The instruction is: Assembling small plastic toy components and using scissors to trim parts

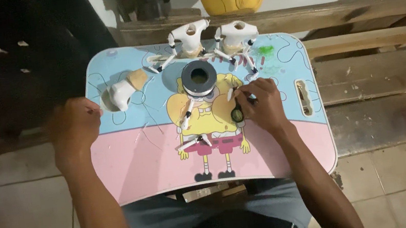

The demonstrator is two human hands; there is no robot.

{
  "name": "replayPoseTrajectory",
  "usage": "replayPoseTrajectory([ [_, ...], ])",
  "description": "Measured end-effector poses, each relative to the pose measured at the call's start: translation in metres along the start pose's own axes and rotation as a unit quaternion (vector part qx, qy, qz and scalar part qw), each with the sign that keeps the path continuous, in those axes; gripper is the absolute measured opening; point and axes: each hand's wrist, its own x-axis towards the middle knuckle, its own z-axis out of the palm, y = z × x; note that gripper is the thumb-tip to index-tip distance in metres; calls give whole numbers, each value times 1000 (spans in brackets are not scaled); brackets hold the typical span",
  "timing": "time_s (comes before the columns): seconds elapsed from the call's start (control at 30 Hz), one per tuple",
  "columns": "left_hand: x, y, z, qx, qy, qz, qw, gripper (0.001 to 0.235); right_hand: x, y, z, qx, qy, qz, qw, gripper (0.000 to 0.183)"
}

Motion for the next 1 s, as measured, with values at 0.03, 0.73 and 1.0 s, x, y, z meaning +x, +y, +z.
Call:
replayPoseTrajectory([
  [0.03,-1,-1,3,0,-2,-2,1000,22,-1,1,0,1,-3,1,1000,8],
  [0.73,-41,149,110,-82,-111,394,909,18,-1,12,-4,-54,81,-1,995,9],
  [1.0,-62,160,171,40,-71,464,882,32,1,8,-5,-58,73,-9,996,9],
])
